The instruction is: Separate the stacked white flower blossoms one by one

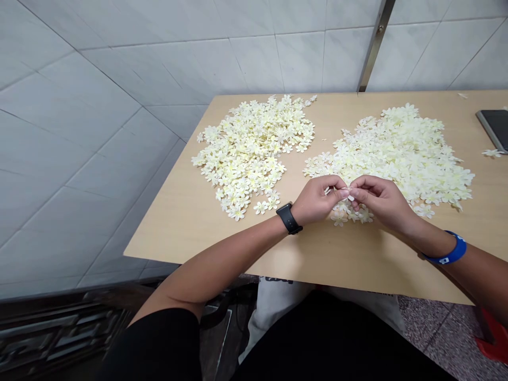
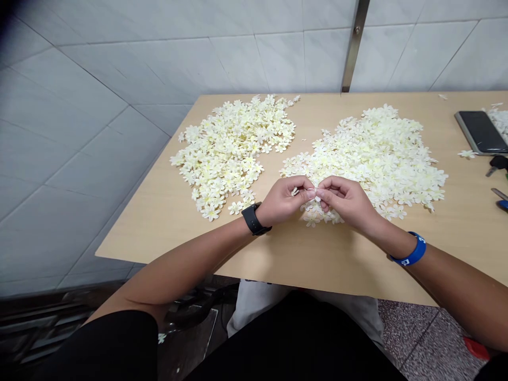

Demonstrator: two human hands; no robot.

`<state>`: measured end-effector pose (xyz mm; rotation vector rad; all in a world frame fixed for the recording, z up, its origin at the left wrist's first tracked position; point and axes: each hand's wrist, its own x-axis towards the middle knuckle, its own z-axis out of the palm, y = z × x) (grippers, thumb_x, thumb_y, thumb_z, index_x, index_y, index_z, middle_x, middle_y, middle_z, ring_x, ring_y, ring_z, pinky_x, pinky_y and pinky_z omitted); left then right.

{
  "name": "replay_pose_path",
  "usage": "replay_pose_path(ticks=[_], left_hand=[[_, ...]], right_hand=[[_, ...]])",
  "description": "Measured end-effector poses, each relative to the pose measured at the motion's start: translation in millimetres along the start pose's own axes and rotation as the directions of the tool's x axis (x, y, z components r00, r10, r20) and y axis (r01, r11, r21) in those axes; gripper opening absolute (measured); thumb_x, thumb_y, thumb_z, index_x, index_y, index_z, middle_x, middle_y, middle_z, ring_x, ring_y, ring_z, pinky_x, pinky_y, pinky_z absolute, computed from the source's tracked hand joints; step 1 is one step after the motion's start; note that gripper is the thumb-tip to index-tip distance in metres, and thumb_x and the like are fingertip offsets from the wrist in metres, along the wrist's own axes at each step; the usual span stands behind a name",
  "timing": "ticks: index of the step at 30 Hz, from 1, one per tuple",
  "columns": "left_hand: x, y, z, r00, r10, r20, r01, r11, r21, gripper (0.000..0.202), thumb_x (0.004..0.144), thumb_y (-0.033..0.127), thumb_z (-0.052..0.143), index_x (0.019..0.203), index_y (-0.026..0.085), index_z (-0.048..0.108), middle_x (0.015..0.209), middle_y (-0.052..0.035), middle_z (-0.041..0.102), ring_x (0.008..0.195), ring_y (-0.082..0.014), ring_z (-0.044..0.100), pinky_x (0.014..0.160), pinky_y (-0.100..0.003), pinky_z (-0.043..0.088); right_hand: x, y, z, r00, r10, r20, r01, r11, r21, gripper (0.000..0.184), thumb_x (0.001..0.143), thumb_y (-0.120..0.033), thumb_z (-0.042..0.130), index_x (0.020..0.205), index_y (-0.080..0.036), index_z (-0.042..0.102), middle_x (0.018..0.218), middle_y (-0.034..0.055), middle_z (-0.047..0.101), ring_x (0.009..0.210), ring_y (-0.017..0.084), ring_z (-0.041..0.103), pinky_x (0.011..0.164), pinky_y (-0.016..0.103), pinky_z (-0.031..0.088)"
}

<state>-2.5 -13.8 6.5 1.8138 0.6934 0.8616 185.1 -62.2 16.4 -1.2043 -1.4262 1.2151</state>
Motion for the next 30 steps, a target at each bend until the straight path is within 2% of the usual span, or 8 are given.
replay_pose_path(ticks=[5, 10, 13, 18, 21, 26, 30], left_hand=[[0.8, -0.6, 1.8, 1.000, -0.023, 0.013, 0.023, 0.998, -0.056, 0.037, 0.092, 0.047, 0.062, 0.073, 0.015, 0.066, 0.077, -0.0037, 0.070, 0.076, -0.0145, 0.062, 0.078, -0.029, 0.049], [2.9, -0.2, 2.4, 0.996, -0.073, -0.042, 0.075, 0.997, 0.028, 0.022, 0.087, 0.030, 0.065, 0.071, 0.016, 0.071, 0.084, -0.0048, 0.074, 0.081, -0.0150, 0.063, 0.080, -0.030, 0.049], [3.4, 2.0, -0.2, 0.993, -0.105, -0.054, 0.107, 0.993, 0.043, 0.017, 0.084, 0.029, 0.068, 0.072, 0.016, 0.073, 0.083, -0.0045, 0.074, 0.078, -0.0142, 0.062, 0.077, -0.029, 0.048], [2.9, 8.0, -4.3, 0.973, -0.215, -0.078, 0.216, 0.976, 0.007, 0.020, 0.082, 0.031, 0.069, 0.069, 0.015, 0.071, 0.076, -0.0029, 0.070, 0.073, -0.0127, 0.059, 0.073, -0.027, 0.046], [2.8, 8.8, -5.7, 0.966, -0.257, -0.043, 0.256, 0.966, -0.016, 0.024, 0.082, 0.034, 0.070, 0.068, 0.014, 0.070, 0.070, -0.0020, 0.066, 0.069, -0.0117, 0.056, 0.070, -0.027, 0.044], [3.2, 7.7, -7.7, 0.954, -0.299, 0.020, 0.300, 0.952, -0.063, 0.034, 0.079, 0.045, 0.075, 0.068, 0.013, 0.069, 0.066, -0.0017, 0.061, 0.064, -0.0104, 0.049, 0.062, -0.025, 0.039], [2.9, 10.4, -6.9, 0.958, -0.286, -0.004, 0.286, 0.958, -0.032, 0.040, 0.082, 0.051, 0.071, 0.068, 0.014, 0.067, 0.067, -0.0012, 0.059, 0.066, -0.0105, 0.048, 0.064, -0.025, 0.039]], right_hand=[[0.8, -1.4, -2.4, 0.999, 0.001, 0.043, -0.001, 1.000, 0.001, 0.040, 0.082, -0.057, 0.078, 0.076, -0.020, 0.063, 0.059, -0.0014, 0.057, 0.053, 0.013, 0.052, 0.053, 0.027, 0.044], [-1.8, 0.2, -5.0, 0.999, -0.044, -0.009, 0.042, 0.981, -0.187, 0.034, 0.090, -0.047, 0.068, 0.071, -0.020, 0.060, 0.058, -0.0014, 0.054, 0.052, 0.012, 0.046, 0.050, 0.027, 0.036], [-1.9, 1.3, -4.4, 0.999, -0.034, -0.025, 0.026, 0.968, -0.250, 0.035, 0.090, -0.045, 0.068, 0.067, -0.019, 0.060, 0.058, -0.0005, 0.054, 0.052, 0.011, 0.043, 0.049, 0.027, 0.033], [-0.7, 0.1, -2.9, 1.000, 0.007, -0.016, -0.009, 0.992, -0.122, 0.033, 0.085, -0.050, 0.075, 0.077, -0.020, 0.067, 0.061, 0.0007, 0.059, 0.057, 0.014, 0.053, 0.053, 0.028, 0.040], [0.1, 0.4, -3.0, 0.998, 0.057, 0.007, -0.056, 0.996, -0.062, 0.034, 0.081, -0.051, 0.079, 0.080, -0.019, 0.067, 0.063, 0.0005, 0.060, 0.058, 0.013, 0.055, 0.054, 0.027, 0.042], [1.4, 2.6, -2.9, 0.993, 0.110, 0.035, -0.112, 0.991, 0.073, 0.035, 0.079, -0.050, 0.082, 0.083, -0.019, 0.066, 0.064, -0.0007, 0.061, 0.060, 0.013, 0.056, 0.058, 0.027, 0.046], [0.4, 3.4, -3.0, 0.986, 0.130, 0.106, -0.145, 0.978, 0.148, 0.034, 0.084, -0.049, 0.079, 0.078, -0.019, 0.065, 0.064, -0.0001, 0.062, 0.058, 0.012, 0.054, 0.057, 0.026, 0.044]])
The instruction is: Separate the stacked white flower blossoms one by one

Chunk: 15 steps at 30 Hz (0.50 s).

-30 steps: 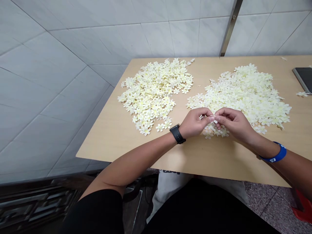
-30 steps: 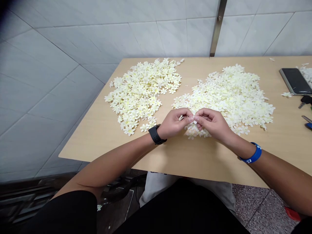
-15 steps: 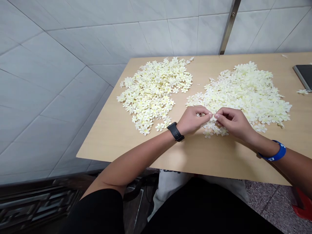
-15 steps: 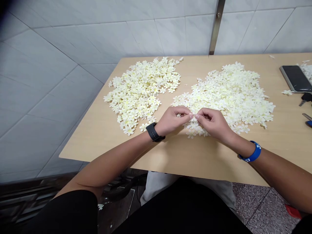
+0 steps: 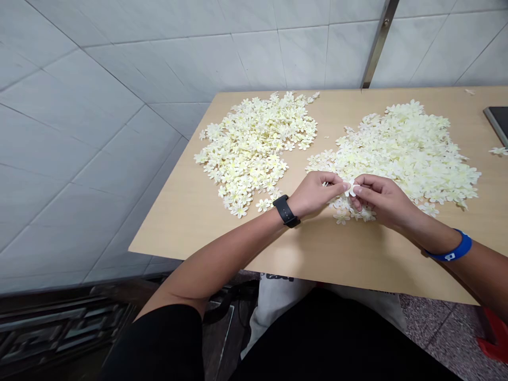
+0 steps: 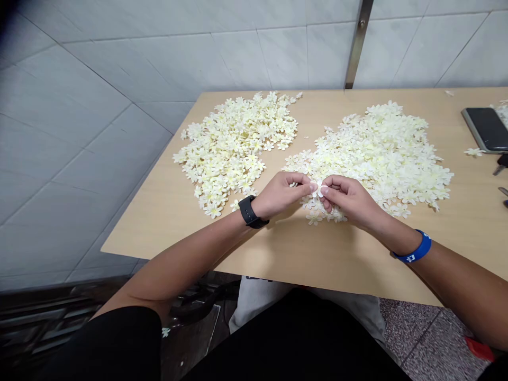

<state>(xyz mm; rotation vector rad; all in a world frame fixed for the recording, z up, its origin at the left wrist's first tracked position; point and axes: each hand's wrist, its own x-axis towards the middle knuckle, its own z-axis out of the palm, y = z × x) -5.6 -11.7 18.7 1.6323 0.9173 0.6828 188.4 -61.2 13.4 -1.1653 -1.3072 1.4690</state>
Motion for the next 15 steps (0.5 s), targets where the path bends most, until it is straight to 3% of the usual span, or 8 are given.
replay_pose_path(ticks=[6, 15], left_hand=[[-1.2, 0.4, 2.8, 0.987, 0.159, -0.033, -0.155, 0.984, 0.088, 0.050, 0.090, 0.058, 0.059, 0.064, 0.015, 0.057, 0.065, -0.0004, 0.055, 0.069, -0.0122, 0.049, 0.070, -0.027, 0.040], [-2.2, -4.1, 7.2, 0.969, 0.227, -0.096, -0.212, 0.967, 0.142, 0.053, 0.095, 0.061, 0.052, 0.067, 0.016, 0.057, 0.067, -0.0013, 0.058, 0.068, -0.0128, 0.051, 0.070, -0.027, 0.040]], right_hand=[[0.1, 3.0, -0.3, 0.999, 0.030, 0.021, -0.031, 0.998, 0.062, 0.028, 0.078, -0.043, 0.086, 0.083, -0.020, 0.071, 0.065, 0.0000, 0.063, 0.062, 0.013, 0.057, 0.061, 0.027, 0.048], [1.5, 1.6, 3.2, 1.000, 0.022, -0.012, -0.019, 0.981, 0.194, 0.032, 0.069, -0.040, 0.093, 0.083, -0.019, 0.073, 0.071, 0.0007, 0.065, 0.063, 0.013, 0.060, 0.059, 0.027, 0.052]])
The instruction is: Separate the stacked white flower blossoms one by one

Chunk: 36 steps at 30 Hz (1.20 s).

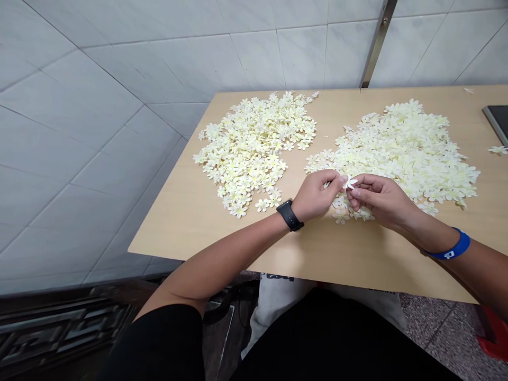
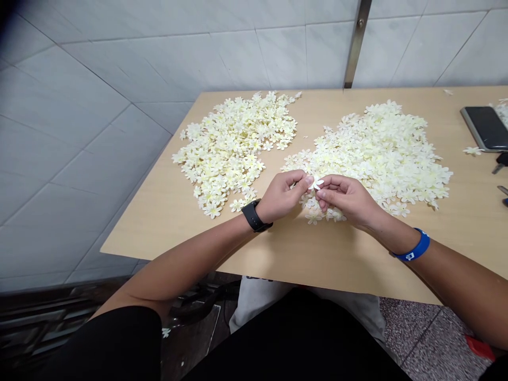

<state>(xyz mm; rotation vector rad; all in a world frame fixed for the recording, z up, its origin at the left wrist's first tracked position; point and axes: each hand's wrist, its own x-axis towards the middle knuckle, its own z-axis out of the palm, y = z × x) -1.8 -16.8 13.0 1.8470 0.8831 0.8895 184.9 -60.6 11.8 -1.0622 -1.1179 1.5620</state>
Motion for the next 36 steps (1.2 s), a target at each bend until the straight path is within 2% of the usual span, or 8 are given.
replay_pose_path(ticks=[6, 13, 22, 32, 34, 36], left_hand=[[-2.2, 2.0, 2.1, 1.000, -0.006, -0.009, 0.006, 1.000, 0.006, 0.056, 0.097, 0.061, 0.049, 0.065, 0.017, 0.056, 0.068, -0.0024, 0.063, 0.069, -0.0132, 0.055, 0.072, -0.028, 0.043], [-2.0, 0.0, 2.3, 1.000, 0.003, -0.002, -0.003, 0.999, -0.039, 0.054, 0.098, 0.059, 0.050, 0.065, 0.016, 0.057, 0.066, -0.0012, 0.061, 0.068, -0.0125, 0.054, 0.072, -0.028, 0.041], [-0.6, 2.1, 1.2, 0.999, -0.019, 0.033, 0.021, 0.998, -0.056, 0.059, 0.094, 0.066, 0.049, 0.064, 0.017, 0.057, 0.066, -0.0020, 0.061, 0.067, -0.0130, 0.053, 0.073, -0.028, 0.043], [1.7, -3.4, 1.2, 0.994, -0.027, 0.103, 0.034, 0.997, -0.068, 0.058, 0.095, 0.065, 0.048, 0.065, 0.017, 0.057, 0.065, -0.0014, 0.057, 0.066, -0.0129, 0.050, 0.070, -0.029, 0.041], [2.1, -4.8, 2.1, 0.998, -0.019, 0.059, 0.022, 0.999, -0.042, 0.052, 0.095, 0.061, 0.052, 0.067, 0.017, 0.056, 0.068, -0.0014, 0.058, 0.068, -0.0132, 0.051, 0.071, -0.028, 0.042], [1.8, -5.5, 2.5, 0.998, -0.012, -0.060, 0.012, 1.000, 0.006, 0.041, 0.091, 0.055, 0.062, 0.074, 0.018, 0.057, 0.073, -0.0008, 0.060, 0.071, -0.0131, 0.052, 0.071, -0.027, 0.042]], right_hand=[[-0.7, -0.9, -0.8, 1.000, 0.013, 0.019, -0.014, 0.999, 0.047, 0.028, 0.074, -0.038, 0.090, 0.083, -0.019, 0.072, 0.071, 0.0006, 0.066, 0.063, 0.012, 0.060, 0.060, 0.026, 0.052], [0.0, 1.3, -2.9, 1.000, -0.010, -0.001, 0.010, 0.996, 0.091, 0.028, 0.072, -0.037, 0.092, 0.083, -0.020, 0.072, 0.069, 0.0002, 0.067, 0.059, 0.012, 0.060, 0.058, 0.026, 0.051], [-0.2, 3.0, -4.5, 1.000, -0.015, 0.001, 0.015, 0.995, 0.099, 0.025, 0.074, -0.035, 0.091, 0.083, -0.020, 0.072, 0.070, 0.0005, 0.068, 0.060, 0.012, 0.060, 0.058, 0.026, 0.052], [-0.9, 0.6, -2.6, 0.999, -0.022, -0.036, 0.023, 1.000, 0.019, 0.026, 0.077, -0.039, 0.087, 0.082, -0.019, 0.070, 0.072, 0.0014, 0.068, 0.061, 0.012, 0.060, 0.058, 0.027, 0.051], [-2.1, -0.6, -0.3, 0.997, -0.042, -0.069, 0.040, 0.999, -0.024, 0.025, 0.077, -0.038, 0.086, 0.080, -0.020, 0.069, 0.071, 0.0010, 0.066, 0.060, 0.012, 0.059, 0.058, 0.027, 0.050], [-3.1, -1.9, 2.2, 0.991, -0.080, -0.110, 0.071, 0.994, -0.086, 0.024, 0.078, -0.037, 0.085, 0.079, -0.020, 0.068, 0.068, 0.0005, 0.065, 0.059, 0.013, 0.058, 0.057, 0.028, 0.050]])
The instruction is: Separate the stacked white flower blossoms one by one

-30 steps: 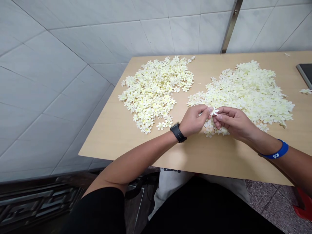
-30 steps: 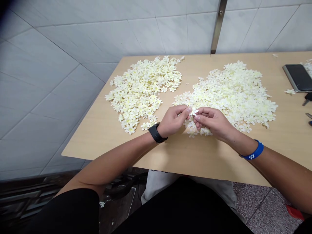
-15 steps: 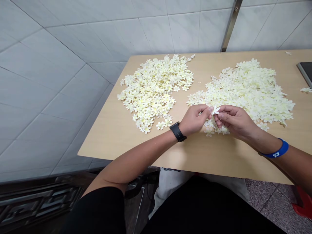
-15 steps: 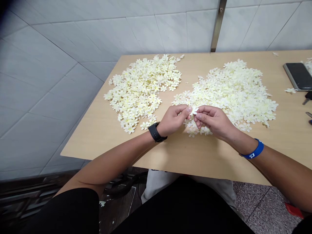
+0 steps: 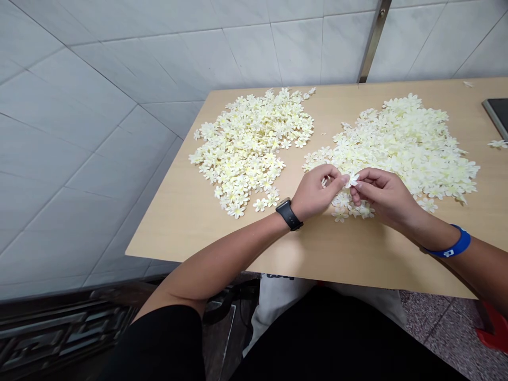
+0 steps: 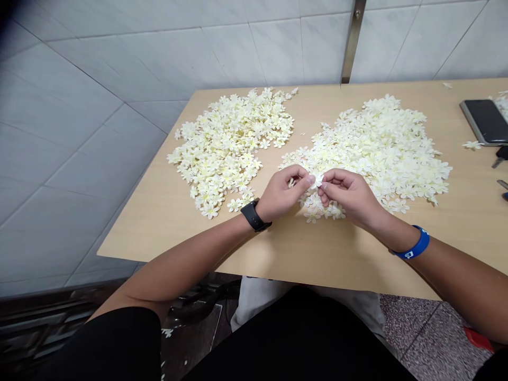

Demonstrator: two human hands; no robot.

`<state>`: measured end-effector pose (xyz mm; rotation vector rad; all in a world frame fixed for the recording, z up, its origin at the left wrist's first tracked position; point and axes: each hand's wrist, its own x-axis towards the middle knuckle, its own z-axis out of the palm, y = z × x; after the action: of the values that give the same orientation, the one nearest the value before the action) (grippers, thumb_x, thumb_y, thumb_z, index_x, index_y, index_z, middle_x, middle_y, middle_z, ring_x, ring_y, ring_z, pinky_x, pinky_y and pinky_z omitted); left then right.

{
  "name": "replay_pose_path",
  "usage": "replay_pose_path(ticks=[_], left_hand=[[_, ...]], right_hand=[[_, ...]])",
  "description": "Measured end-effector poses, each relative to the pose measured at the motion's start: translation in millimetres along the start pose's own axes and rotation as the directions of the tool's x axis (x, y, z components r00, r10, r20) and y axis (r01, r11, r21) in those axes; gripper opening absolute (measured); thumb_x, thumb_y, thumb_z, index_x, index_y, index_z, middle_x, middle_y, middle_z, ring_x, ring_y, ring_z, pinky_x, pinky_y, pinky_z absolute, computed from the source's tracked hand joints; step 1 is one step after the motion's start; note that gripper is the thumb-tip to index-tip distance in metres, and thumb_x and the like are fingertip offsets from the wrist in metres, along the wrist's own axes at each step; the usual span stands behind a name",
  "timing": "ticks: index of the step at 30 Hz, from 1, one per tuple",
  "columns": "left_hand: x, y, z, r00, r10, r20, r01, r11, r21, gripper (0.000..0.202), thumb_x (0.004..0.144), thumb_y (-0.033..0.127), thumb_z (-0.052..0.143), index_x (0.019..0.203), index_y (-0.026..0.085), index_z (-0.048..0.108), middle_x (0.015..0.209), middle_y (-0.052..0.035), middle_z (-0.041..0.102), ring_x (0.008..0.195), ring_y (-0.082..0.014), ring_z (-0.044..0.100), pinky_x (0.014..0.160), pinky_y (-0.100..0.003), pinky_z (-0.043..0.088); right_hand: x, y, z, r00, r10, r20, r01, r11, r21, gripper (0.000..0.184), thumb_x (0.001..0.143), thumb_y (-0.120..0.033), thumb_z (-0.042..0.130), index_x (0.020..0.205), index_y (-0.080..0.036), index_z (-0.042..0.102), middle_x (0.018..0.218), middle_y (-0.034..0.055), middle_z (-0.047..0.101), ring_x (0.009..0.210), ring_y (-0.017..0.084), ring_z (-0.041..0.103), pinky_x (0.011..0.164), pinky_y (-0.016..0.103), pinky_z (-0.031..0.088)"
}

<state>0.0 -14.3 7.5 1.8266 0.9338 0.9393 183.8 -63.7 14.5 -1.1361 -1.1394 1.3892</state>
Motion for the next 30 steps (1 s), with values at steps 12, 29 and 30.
replay_pose_path(ticks=[12, 29, 30], left_hand=[[-7.9, 12.0, 1.4, 0.997, 0.068, 0.019, -0.070, 0.995, 0.073, 0.021, 0.088, 0.039, 0.071, 0.087, 0.019, 0.077, 0.089, -0.0048, 0.077, 0.075, -0.0137, 0.063, 0.069, -0.026, 0.046], [-7.4, 5.6, 1.3, 0.999, 0.002, 0.039, -0.004, 0.999, 0.034, 0.028, 0.092, 0.034, 0.057, 0.086, 0.018, 0.079, 0.077, -0.0020, 0.073, 0.067, -0.0123, 0.057, 0.066, -0.027, 0.043], [-6.8, 4.8, 1.0, 0.999, -0.018, 0.035, 0.017, 1.000, 0.016, 0.029, 0.092, 0.035, 0.057, 0.084, 0.018, 0.079, 0.074, -0.0013, 0.071, 0.066, -0.0120, 0.055, 0.065, -0.026, 0.042]], right_hand=[[-6.5, -0.5, 0.8, 0.974, -0.212, -0.072, 0.168, 0.904, -0.393, 0.009, 0.088, -0.030, 0.072, 0.082, -0.023, 0.069, 0.067, 0.0014, 0.064, 0.062, 0.016, 0.058, 0.057, 0.031, 0.045], [-5.2, 4.5, 0.2, 0.970, -0.233, -0.072, 0.181, 0.886, -0.428, 0.007, 0.087, -0.033, 0.071, 0.083, -0.026, 0.071, 0.075, 0.0028, 0.065, 0.067, 0.019, 0.060, 0.061, 0.034, 0.047], [-5.2, 3.9, 0.4, 0.971, -0.226, -0.079, 0.172, 0.889, -0.425, 0.008, 0.087, -0.033, 0.072, 0.082, -0.026, 0.070, 0.072, 0.0025, 0.064, 0.065, 0.019, 0.059, 0.060, 0.034, 0.046]])
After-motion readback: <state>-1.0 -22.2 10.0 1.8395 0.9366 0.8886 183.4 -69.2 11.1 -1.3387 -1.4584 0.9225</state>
